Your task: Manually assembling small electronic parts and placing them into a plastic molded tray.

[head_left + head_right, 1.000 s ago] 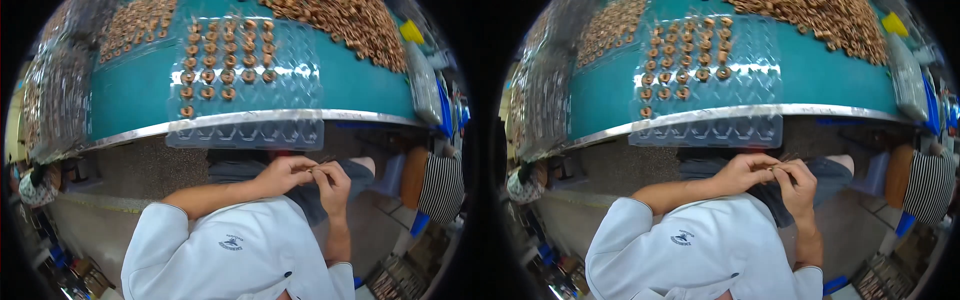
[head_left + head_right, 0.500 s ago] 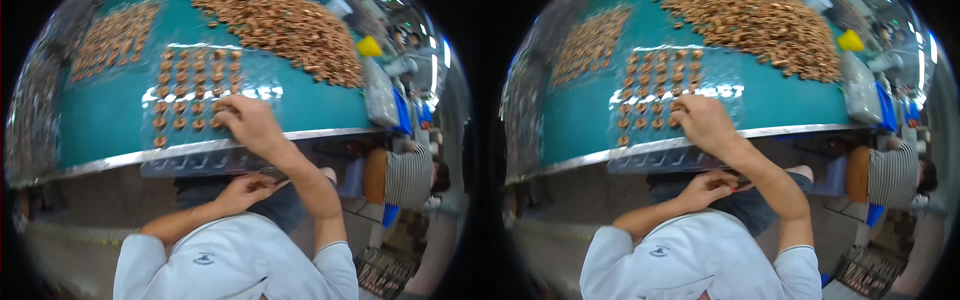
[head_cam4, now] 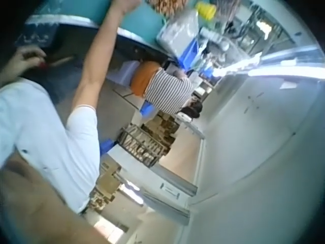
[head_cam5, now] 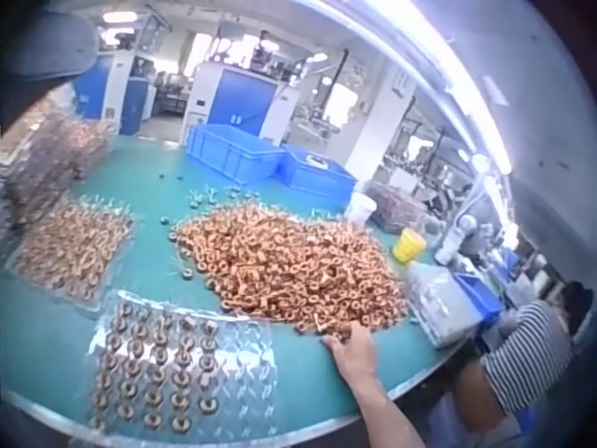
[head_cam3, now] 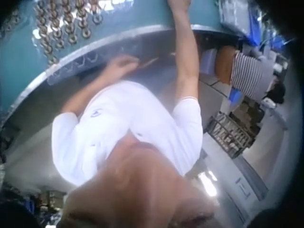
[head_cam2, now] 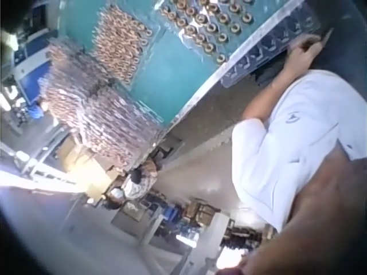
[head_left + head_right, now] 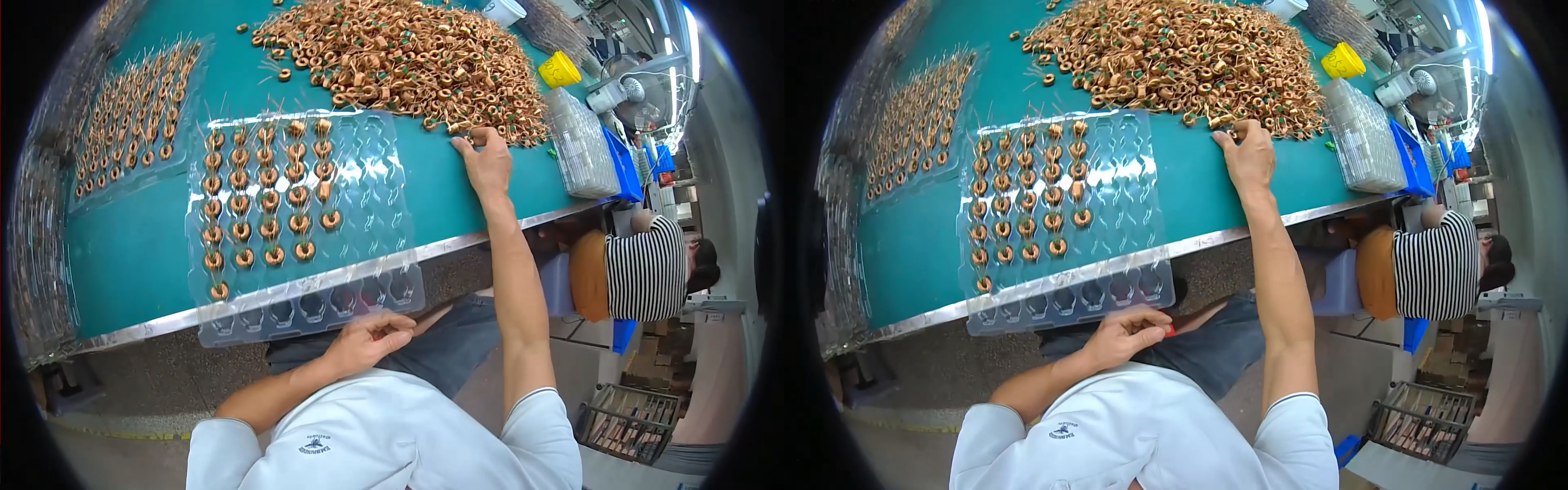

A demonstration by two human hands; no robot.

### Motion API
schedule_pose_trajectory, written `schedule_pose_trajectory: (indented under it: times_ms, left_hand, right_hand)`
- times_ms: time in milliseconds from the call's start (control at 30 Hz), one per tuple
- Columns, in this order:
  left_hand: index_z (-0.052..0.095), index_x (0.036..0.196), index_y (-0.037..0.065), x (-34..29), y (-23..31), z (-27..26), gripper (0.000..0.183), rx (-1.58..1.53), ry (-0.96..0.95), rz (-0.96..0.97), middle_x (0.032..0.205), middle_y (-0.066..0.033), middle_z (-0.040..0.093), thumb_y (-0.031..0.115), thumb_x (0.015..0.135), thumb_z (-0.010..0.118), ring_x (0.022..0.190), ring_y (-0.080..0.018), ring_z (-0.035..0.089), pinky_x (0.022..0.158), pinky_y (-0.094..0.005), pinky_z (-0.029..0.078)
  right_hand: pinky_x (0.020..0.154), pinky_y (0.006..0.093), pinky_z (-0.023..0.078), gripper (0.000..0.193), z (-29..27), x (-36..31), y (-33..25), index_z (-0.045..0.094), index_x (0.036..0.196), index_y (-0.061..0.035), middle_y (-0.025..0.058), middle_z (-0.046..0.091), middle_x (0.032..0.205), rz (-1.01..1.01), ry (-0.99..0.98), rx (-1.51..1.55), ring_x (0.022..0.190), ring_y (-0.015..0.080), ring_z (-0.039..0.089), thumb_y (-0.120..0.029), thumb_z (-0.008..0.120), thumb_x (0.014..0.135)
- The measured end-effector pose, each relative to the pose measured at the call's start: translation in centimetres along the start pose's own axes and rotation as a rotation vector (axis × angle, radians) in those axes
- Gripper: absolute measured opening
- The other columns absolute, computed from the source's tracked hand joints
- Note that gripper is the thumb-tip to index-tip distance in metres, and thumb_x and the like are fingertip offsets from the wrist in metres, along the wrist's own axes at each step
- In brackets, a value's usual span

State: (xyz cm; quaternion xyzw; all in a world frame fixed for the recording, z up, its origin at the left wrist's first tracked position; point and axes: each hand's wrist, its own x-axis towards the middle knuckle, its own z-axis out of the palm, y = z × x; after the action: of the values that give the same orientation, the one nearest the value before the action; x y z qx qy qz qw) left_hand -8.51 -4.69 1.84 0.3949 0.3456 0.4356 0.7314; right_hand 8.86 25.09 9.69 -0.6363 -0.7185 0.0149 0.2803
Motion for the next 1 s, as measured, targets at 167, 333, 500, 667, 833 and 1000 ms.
schedule_pose_trajectory:
  times_ms: [167,333,500,667,833,1000]
  left_hand:
    - [0.068,0.113,0.003,0.6,-0.8,0.9,0.027,0.022,-0.022,-0.049,0.099,-0.0011,0.068,0.02,0.092,0.068,0.086,-0.0069,0.06,0.076,-0.0226,0.048]
    - [0.067,0.112,0.001,1.7,-0.9,2.0,0.026,0.046,-0.053,-0.124,0.098,-0.0015,0.068,0.018,0.093,0.067,0.088,-0.0073,0.061,0.079,-0.023,0.049]
    - [0.055,0.128,-0.001,2.7,-1.1,3.5,0.039,-0.053,0.017,-0.105,0.107,-0.0057,0.063,0.012,0.092,0.066,0.094,-0.0095,0.057,0.083,-0.024,0.048]
    - [0.063,0.118,0.002,5.5,-1.6,6.3,0.035,0.256,0.082,0.096,0.105,-0.0096,0.063,0.008,0.085,0.071,0.084,-0.0163,0.063,0.073,-0.0266,0.051]
    - [0.071,0.09,-0.002,6.1,-2.5,6.9,0.011,0.552,0.076,0.158,0.087,-0.0092,0.066,0.009,0.088,0.067,0.079,-0.0194,0.064,0.07,-0.0289,0.051]
    - [0.07,0.09,-0.001,6.5,-3.1,7.2,0.012,0.59,-0.001,0.13,0.088,-0.0097,0.066,0.011,0.089,0.068,0.078,-0.0201,0.063,0.069,-0.0289,0.05]
  right_hand:
    - [0.077,0.0436,0.05,0.019,-1.6,0.1,3.4,0.063,0.1,-0.0043,0.0167,0.064,0.091,-0.334,0.067,0.012,0.088,0.0359,0.062,-0.02,0.065,0.09]
    - [0.059,0.0333,0.05,0.021,-6.6,-3.9,6.6,0.065,0.101,-0.0024,0.0103,0.062,0.08,-0.006,0.099,0.31,0.068,0.0217,0.06,-0.021,0.056,0.099]
    - [0.048,0.0198,0.043,0.017,-11.1,-15.4,4.1,0.063,0.1,0.001,0.0016,0.058,0.071,0.271,-0.128,0.847,0.056,0.0059,0.053,-0.016,0.06,0.098]
    - [0.05,0.0201,0.044,0.013,-8.6,-27.4,5.2,0.064,0.099,0.0004,0.0024,0.06,0.075,0.45,-0.318,0.963,0.057,0.0056,0.055,-0.012,0.063,0.095]
    - [0.051,0.0203,0.047,0.019,-7.9,-31.4,5.7,0.066,0.106,0.0,0.0039,0.062,0.08,0.512,-0.346,1.121,0.06,0.0072,0.059,-0.013,0.067,0.092]
    - [0.053,0.0202,0.051,0.022,-8.5,-32.1,6.8,0.066,0.107,0.0003,0.0045,0.063,0.082,0.465,-0.371,1.137,0.063,0.0085,0.062,-0.011,0.07,0.089]
